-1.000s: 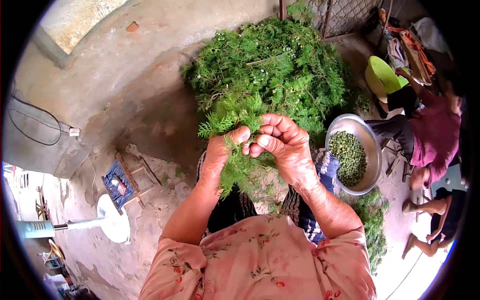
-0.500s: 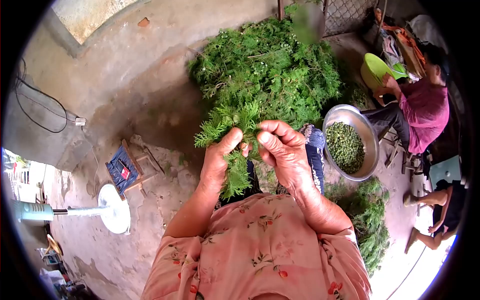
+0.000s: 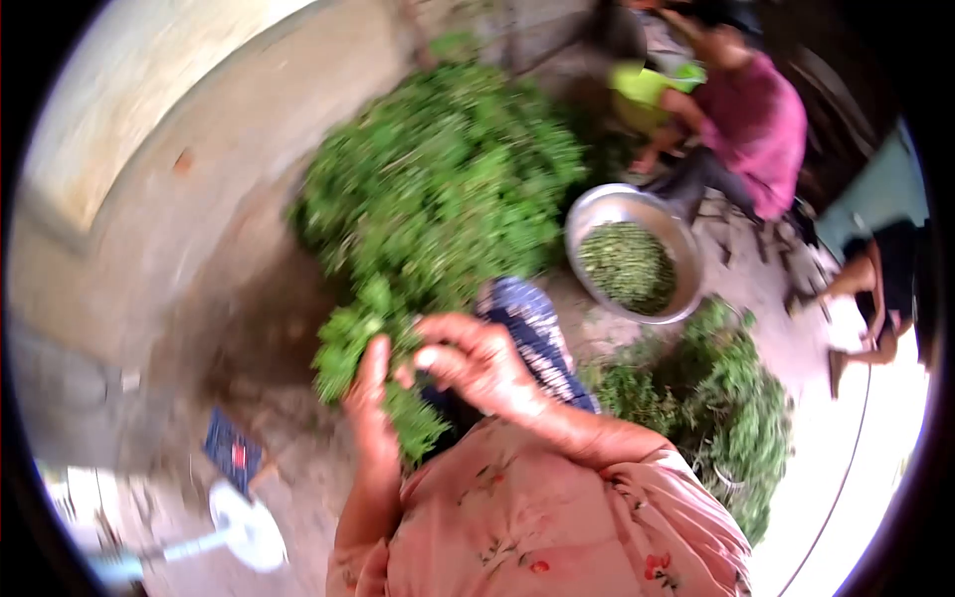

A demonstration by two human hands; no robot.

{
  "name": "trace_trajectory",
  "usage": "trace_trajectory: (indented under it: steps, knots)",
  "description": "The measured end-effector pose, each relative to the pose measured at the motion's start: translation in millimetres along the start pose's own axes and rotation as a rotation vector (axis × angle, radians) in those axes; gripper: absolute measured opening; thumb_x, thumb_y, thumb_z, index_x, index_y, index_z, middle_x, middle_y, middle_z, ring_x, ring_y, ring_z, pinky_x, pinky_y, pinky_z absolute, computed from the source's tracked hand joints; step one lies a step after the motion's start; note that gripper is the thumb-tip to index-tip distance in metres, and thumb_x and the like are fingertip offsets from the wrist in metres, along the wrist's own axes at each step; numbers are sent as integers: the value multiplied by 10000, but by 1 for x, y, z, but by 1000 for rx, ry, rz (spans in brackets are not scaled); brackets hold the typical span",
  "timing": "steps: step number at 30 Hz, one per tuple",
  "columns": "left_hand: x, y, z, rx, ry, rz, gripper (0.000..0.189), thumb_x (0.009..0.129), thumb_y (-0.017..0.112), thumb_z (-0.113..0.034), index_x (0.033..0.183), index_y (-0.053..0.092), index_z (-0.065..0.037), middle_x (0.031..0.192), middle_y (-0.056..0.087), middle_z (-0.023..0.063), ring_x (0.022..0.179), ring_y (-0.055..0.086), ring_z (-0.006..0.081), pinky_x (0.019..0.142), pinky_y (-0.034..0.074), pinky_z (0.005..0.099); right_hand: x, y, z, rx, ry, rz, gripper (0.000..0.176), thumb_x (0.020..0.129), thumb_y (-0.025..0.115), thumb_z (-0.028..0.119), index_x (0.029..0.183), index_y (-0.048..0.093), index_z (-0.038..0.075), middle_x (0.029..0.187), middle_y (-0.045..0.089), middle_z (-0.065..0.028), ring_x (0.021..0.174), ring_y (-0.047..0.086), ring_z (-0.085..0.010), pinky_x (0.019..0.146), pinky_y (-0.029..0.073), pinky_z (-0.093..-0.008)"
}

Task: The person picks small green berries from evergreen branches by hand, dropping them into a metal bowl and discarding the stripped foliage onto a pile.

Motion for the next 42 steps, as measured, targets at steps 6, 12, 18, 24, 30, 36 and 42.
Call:
trace_trajectory:
  steps: [6,12,18,24,30,36,42]
  knots:
    - [-1,11,8,81,-38,-45,196,868,581,-222,957,573,-47,752,533,-4,592,440,75,516,356,210,-4,-14,-13,110,103,0,338,926,502,222,1179,470,0,754,536,9,573,471,-42,530,407,-184]
    - [6,17,28,82,-97,-19,178,874,568,-219,884,563,-41,686,503,9,594,435,90,520,356,231,-3,-23,-26,262,65,-58,344,873,593,200,1155,503,24,765,543,23,605,456,-33,544,399,-187]
    - [1,28,26,109,-135,-106,242,875,556,-264,888,577,-23,704,518,14,569,438,92,520,356,220,-2,-48,-44,163,220,-180,226,865,600,186,996,603,2,697,545,-9,601,474,-77,546,404,-226]
    - [4,26,37,218,-117,-86,258,876,548,-271,849,582,-17,687,516,9,553,423,75,485,322,208,4,-60,-19,-381,-209,-280,241,852,602,201,903,599,-35,729,586,-110,708,570,-224,634,457,-318]
    - [13,8,42,231,-108,-58,216,855,587,-255,852,584,-39,647,487,-15,523,400,49,462,310,184,15,-93,-68,474,292,-401,127,899,549,177,889,577,53,724,559,0,492,446,-63,415,303,-190]
    - [22,6,60,259,-172,80,286,824,632,-155,1043,579,21,926,596,61,760,531,145,698,432,260,24,-67,-40,564,250,-47,189,860,603,163,1020,592,64,870,571,-24,725,545,-102,552,420,-224]
    - [22,18,58,420,33,288,364,858,620,-182,1128,526,43,1095,567,83,959,529,176,848,412,292,28,-45,-36,-163,46,4,271,813,655,187,1011,604,10,922,607,-94,896,577,-187,776,457,-289]
Point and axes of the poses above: each hand's wrist, its own x-axis towards the middle knuckle, its own y-axis out of the palm, z = x × y, the point moved 8 cm from there along x, towards the middle knuckle
